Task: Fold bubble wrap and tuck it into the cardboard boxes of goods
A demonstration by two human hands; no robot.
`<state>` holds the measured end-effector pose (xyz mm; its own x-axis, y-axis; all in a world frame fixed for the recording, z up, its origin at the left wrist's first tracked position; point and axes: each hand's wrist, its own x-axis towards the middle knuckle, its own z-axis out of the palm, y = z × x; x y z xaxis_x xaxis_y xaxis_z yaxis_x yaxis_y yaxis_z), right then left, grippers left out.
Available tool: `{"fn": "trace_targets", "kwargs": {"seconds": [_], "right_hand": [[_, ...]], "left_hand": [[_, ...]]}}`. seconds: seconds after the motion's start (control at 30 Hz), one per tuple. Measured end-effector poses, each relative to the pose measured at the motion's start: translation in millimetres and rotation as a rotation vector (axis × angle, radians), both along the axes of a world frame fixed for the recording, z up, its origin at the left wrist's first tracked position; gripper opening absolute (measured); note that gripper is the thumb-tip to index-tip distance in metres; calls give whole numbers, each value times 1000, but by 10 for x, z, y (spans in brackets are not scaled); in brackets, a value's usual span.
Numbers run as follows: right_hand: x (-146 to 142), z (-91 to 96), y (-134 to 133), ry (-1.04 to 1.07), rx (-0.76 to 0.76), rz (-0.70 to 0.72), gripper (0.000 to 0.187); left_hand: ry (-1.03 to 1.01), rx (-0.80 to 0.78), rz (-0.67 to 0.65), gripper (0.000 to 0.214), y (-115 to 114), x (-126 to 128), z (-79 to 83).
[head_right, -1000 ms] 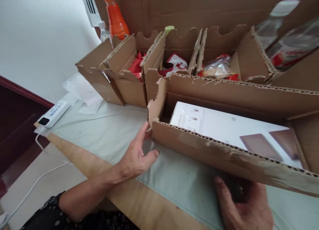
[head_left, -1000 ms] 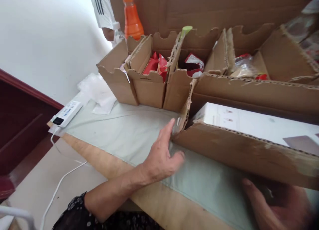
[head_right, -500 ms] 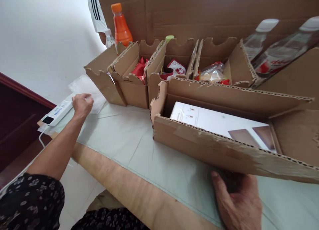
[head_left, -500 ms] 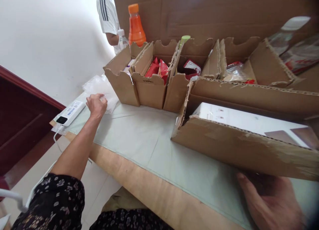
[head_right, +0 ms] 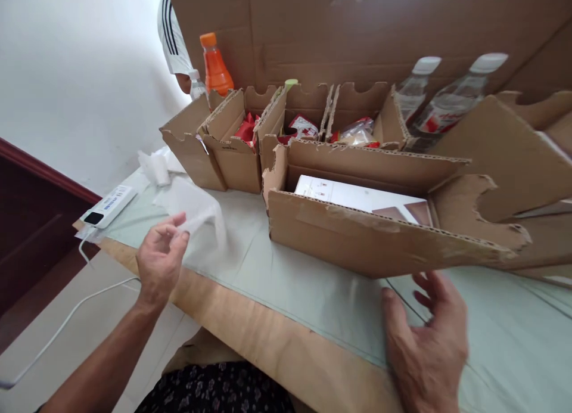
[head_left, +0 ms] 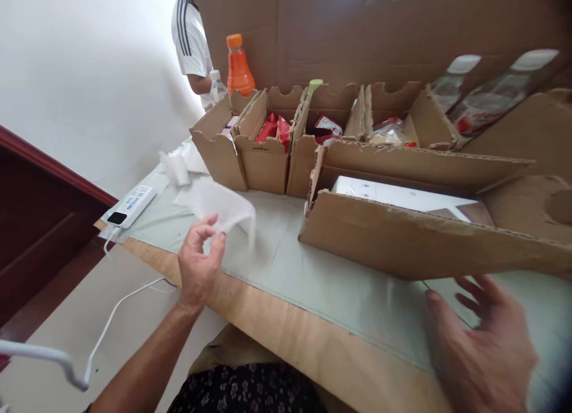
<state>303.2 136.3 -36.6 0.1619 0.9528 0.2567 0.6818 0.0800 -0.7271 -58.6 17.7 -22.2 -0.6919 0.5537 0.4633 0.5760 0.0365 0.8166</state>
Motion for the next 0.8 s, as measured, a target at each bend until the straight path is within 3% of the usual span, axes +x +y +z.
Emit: {"fn": "trace_targets", "kwargs": {"seconds": [0.07, 0.13, 0.23, 0.3, 0.37, 0.43, 0.47, 0.53, 0.6, 0.67, 0.8], "right_hand": [[-75, 52, -282, 25, 180, -14, 70], [-232, 51, -585, 59, 258, 193, 73], [-593, 19, -897, 106, 144, 576, 90], [-839, 33, -956, 185, 20, 650, 95], [-1019, 79, -934, 297, -93, 660, 81], [-1103, 127, -894, 368, -200, 651, 50], [-1106, 139, -879, 389, -244, 640, 38], [-1037, 136, -858, 417, -315, 592, 31], [-879, 105, -828, 438, -355, 514, 31], [-658, 75, -771, 435, -395, 477, 33], [-226, 58, -612, 298, -438, 471, 37]], "left_hand": [[43, -12, -63, 10, -128, 283, -7], [148, -5, -170, 7, -212, 482, 44], [366, 46, -402, 15, -238, 650, 209], [503, 52, -578, 20, -194, 698, 358], [620, 16, -740, 22, -110, 720, 520], [689, 0, -829, 23, 0, 738, 675], [694, 12, -831, 25, 57, 748, 740], [660, 63, -773, 30, 157, 764, 820], [597, 106, -704, 40, 216, 754, 798], [538, 88, -636, 45, 228, 699, 651], [435, -242, -524, 55, 177, 546, 98]]}}
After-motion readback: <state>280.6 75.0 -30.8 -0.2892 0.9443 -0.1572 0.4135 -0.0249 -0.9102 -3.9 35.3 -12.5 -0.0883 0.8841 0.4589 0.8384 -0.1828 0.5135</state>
